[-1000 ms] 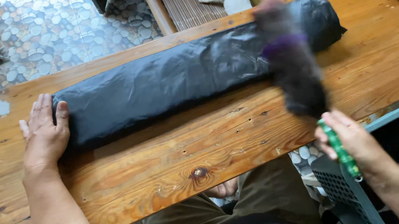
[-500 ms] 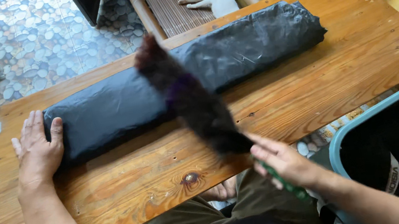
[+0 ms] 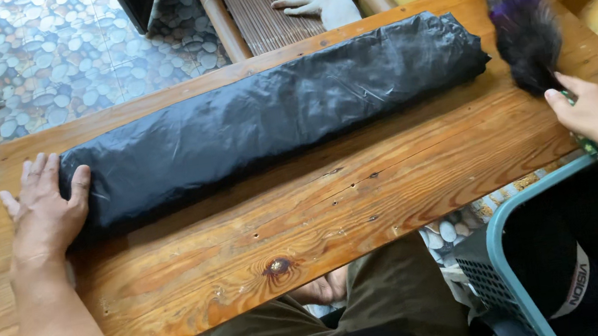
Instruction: The person cleans a black plastic-wrapped package on a wooden table using a feather duster. They repeatedly wipe the surface, fold the package, and smooth it down with their hands.
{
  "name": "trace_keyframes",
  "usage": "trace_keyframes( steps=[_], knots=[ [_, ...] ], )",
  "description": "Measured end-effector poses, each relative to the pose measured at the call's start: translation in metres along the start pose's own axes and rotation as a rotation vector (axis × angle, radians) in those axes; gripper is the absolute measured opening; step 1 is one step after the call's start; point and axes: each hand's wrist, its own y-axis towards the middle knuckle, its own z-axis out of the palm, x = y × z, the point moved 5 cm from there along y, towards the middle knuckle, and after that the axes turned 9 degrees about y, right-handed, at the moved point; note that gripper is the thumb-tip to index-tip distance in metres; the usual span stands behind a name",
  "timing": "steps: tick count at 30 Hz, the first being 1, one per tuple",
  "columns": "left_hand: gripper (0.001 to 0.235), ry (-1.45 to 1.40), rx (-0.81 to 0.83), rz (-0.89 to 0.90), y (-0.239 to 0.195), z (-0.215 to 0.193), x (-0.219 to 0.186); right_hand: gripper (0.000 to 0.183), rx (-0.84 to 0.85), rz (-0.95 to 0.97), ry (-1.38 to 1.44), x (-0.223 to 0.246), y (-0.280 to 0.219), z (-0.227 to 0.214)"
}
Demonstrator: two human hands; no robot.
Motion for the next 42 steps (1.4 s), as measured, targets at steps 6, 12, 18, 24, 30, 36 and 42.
trace_keyframes(
  steps=[6, 12, 18, 24, 30, 36, 42],
  knots=[
    [0.077, 0.016, 0.124, 0.086, 0.015, -0.025, -0.025, 0.060, -0.037, 0.038, -0.434, -0.011, 0.057, 0.009],
    [0.077, 0.009, 0.316, 0.061, 0.021, -0.052, -0.051, 0.059, 0.005, 0.034, -0.372, -0.009, 0.075, -0.001],
    [0.077, 0.025, 0.436, -0.059, 0.018, -0.070, -0.070, 0.057, 0.010, 0.077, -0.248, 0.006, 0.085, -0.010],
    [0.076, 0.065, 0.456, 0.019, 0.032, -0.064, -0.071, 0.054, -0.452, -0.411, -0.061, 0.049, 0.085, -0.019],
    [0.069, 0.126, 0.525, -0.110, 0.024, -0.087, -0.096, 0.077, 0.002, -0.674, 0.092, 0.195, 0.050, -0.004],
    [0.052, 0.134, 0.584, -0.136, 0.021, -0.083, -0.101, 0.090, 0.196, -0.846, 0.166, 0.286, 0.055, 0.027],
    [0.061, 0.075, 0.623, -0.012, 0.027, -0.058, -0.087, 0.091, 0.283, -0.658, -0.159, 0.305, 0.060, 0.037]
  ],
)
